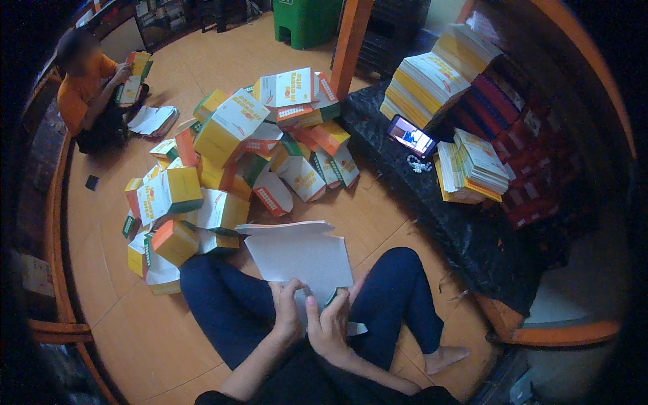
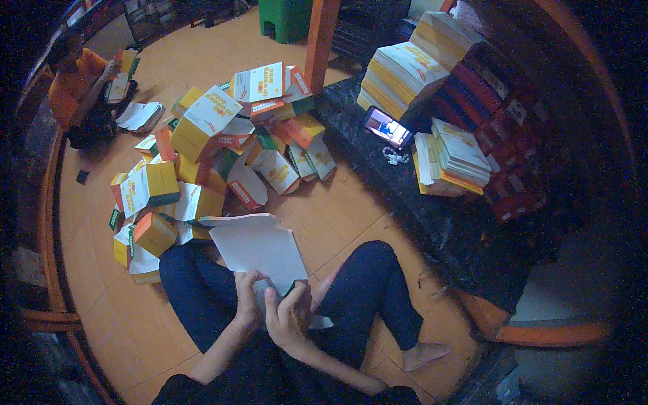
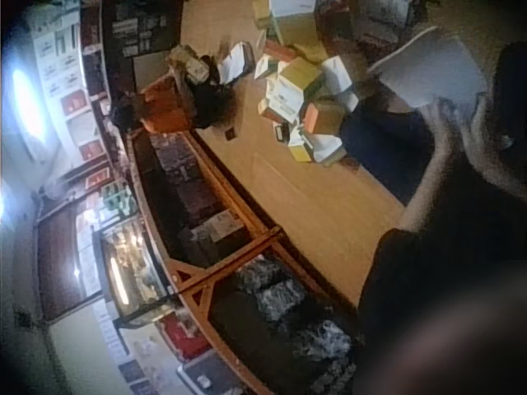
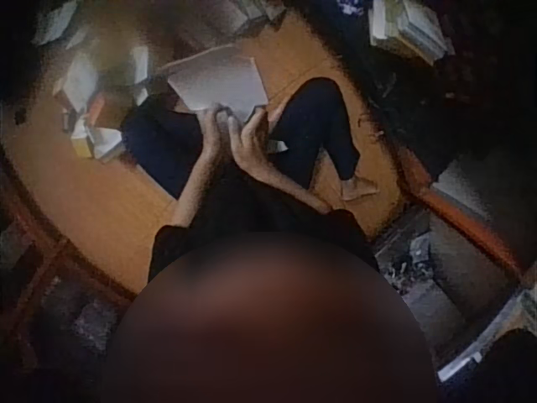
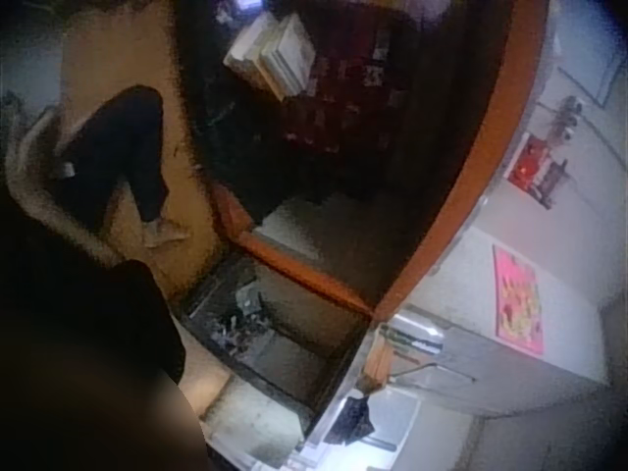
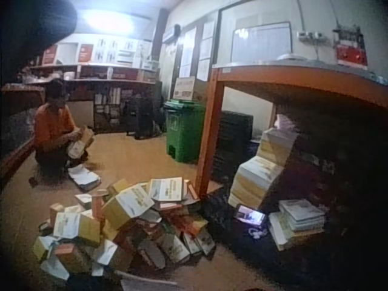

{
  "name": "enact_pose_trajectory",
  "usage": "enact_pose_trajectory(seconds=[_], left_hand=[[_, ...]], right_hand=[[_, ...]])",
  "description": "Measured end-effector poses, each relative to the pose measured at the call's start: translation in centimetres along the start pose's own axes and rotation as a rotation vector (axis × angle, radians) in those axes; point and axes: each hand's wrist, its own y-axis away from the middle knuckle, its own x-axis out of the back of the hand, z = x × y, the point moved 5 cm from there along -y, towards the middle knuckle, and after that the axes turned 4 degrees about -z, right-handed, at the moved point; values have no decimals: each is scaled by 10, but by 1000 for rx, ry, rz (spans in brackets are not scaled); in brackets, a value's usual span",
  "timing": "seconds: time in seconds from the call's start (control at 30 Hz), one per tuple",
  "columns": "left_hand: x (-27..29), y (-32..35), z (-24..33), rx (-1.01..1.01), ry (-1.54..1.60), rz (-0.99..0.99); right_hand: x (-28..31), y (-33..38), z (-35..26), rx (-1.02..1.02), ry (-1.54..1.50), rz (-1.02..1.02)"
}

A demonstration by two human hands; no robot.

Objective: The person sits on the floor and folds flat paper sheets into small rectangular boxes. They repeatedly pick up a sheet, fold the sides, and tuck the flaps to form a finished box, then place it on a growing pile.

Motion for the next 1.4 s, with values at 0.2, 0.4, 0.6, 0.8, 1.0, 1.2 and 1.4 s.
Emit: enact_pose_trajectory(seconds=[0.2,0.4,0.6,0.8,1.0,1.2,1.4], left_hand=[[-12,-4,1,-70,-215,52],[-14,-11,30,41,106,-37],[-7,-6,40,-171,-63,-228],[-2,-2,57,-211,-75,-300],[10,-16,124,-416,-235,-742],[-13,7,111,-419,-38,-578],[-39,62,97,-639,-207,-186]], right_hand=[[-5,12,3,-30,-28,64],[24,-26,38,-271,-721,-176],[89,-74,18,247,-709,-354],[93,-74,21,226,-886,-196],[93,-68,-5,427,-654,-616],[93,-57,-4,178,-900,-169],[79,-45,-3,247,-720,417]])
